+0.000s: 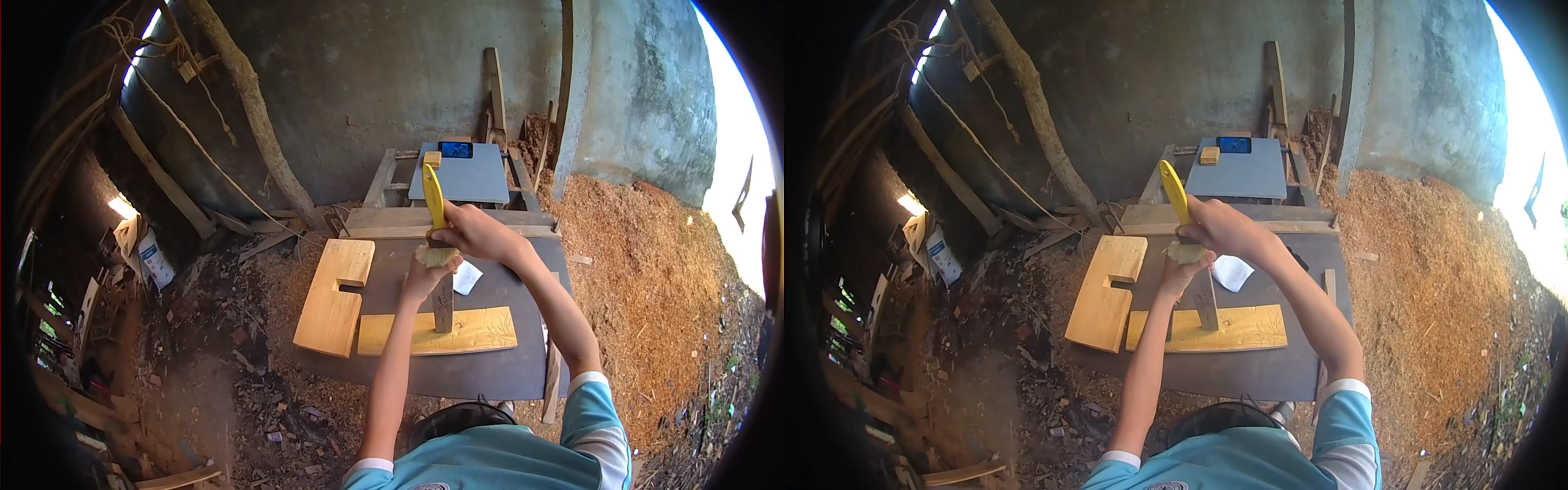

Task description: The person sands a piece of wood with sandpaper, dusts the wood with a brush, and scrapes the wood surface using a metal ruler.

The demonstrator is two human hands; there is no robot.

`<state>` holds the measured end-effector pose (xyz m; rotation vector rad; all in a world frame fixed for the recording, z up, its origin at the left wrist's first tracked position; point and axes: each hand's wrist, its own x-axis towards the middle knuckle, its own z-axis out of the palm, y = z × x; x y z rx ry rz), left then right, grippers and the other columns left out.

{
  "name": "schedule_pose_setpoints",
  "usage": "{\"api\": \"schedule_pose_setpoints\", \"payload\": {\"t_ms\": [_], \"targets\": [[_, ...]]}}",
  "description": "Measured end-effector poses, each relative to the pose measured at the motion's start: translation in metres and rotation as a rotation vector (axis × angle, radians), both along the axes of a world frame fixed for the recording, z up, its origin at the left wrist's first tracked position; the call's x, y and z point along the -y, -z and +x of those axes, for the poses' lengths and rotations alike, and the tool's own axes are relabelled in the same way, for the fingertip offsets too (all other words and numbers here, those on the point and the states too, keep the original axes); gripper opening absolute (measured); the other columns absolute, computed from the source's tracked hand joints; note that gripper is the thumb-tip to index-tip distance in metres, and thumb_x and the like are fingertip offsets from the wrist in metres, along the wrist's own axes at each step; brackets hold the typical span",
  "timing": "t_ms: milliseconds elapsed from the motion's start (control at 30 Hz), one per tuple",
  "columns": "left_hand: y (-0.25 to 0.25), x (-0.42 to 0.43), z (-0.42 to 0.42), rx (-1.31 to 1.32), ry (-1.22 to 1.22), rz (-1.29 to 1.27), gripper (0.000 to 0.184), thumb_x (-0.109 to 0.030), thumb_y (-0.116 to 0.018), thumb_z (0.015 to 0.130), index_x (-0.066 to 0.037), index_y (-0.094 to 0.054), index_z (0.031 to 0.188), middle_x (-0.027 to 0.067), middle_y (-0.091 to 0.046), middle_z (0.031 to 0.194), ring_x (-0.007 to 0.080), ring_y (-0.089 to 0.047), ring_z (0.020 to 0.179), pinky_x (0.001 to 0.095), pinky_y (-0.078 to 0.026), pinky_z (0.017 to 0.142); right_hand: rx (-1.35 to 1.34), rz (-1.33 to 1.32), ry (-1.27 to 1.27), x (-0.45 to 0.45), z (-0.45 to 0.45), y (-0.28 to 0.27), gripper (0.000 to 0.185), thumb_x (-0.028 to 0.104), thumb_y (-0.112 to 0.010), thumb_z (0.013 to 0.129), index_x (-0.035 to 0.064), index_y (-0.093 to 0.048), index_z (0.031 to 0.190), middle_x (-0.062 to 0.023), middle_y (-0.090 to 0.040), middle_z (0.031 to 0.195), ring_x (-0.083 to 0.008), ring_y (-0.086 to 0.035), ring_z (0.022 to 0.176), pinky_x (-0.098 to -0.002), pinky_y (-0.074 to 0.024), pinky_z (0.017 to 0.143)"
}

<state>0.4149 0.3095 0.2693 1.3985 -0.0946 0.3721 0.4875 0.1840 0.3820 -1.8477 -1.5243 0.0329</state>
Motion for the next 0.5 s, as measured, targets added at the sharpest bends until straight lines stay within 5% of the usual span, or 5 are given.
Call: {"api": "schedule_pose_setpoints", "payload": {"t_ms": [167, 233, 300, 367, 500], "targets": [[-0.004, 0.002, 0.002, 0.037, -0.028, 0.007, 0.022, -0.008, -0.070, 0.072, 0.000, -0.055, 0.085, 0.0044, -0.057, 0.075, 0.0093, -0.055, 0.068, 0.0228, -0.048, 0.059, 0.186, -0.195, 0.161, 0.035, 0.002, -0.010, 0.022, 0.016, -0.058, 0.081, -0.0006, -0.046, 0.087, -0.0183, -0.057, 0.067, -0.0363, -0.057, 0.066, -0.0408, -0.0430, 0.058], [0.000, -0.008, -0.002, 0.093, 0.045, -0.116, 0.027, -0.027, -0.056, 0.083, 0.000, -0.055, 0.088, 0.0056, -0.057, 0.076, 0.0123, -0.055, 0.068, 0.0266, -0.048, 0.063, 0.349, -0.357, 0.263, 0.051, 0.003, -0.013, 0.020, 0.016, -0.059, 0.080, 0.0008, -0.048, 0.087, -0.0168, -0.058, 0.066, -0.0341, -0.058, 0.064, -0.0403, -0.0435, 0.058], [0.005, -0.021, -0.001, 0.085, 0.193, -0.425, 0.038, -0.038, -0.045, 0.087, -0.001, -0.055, 0.090, 0.0059, -0.057, 0.075, 0.0143, -0.056, 0.067, 0.0287, -0.047, 0.065, 0.122, 0.103, 0.129, 0.059, 0.001, -0.001, 0.019, 0.012, -0.063, 0.076, 0.0035, -0.057, 0.091, -0.0146, -0.062, 0.078, -0.0287, -0.062, 0.073, -0.0355, -0.0482, 0.065], [0.002, -0.024, 0.004, 0.000, 0.124, -0.363, 0.050, -0.046, -0.033, 0.089, -0.001, -0.054, 0.094, 0.0066, -0.057, 0.076, 0.0159, -0.056, 0.068, 0.0296, -0.046, 0.068, 0.121, 0.500, 0.039, 0.053, -0.014, 0.004, 0.019, 0.013, -0.058, 0.078, 0.0019, -0.058, 0.094, -0.0164, -0.061, 0.098, -0.0304, -0.061, 0.084, -0.0348, -0.0491, 0.072], [0.001, -0.015, 0.005, -0.093, -0.013, -0.334, 0.047, -0.043, -0.034, 0.089, -0.001, -0.054, 0.099, 0.0053, -0.057, 0.077, 0.0138, -0.055, 0.071, 0.0277, -0.046, 0.068, 0.155, 0.264, -0.047, 0.034, -0.029, 0.051, 0.018, 0.004, -0.058, 0.067, 0.0030, -0.058, 0.084, -0.0121, -0.060, 0.102, -0.0273, -0.061, 0.081, -0.0337, -0.0495, 0.067]]}}
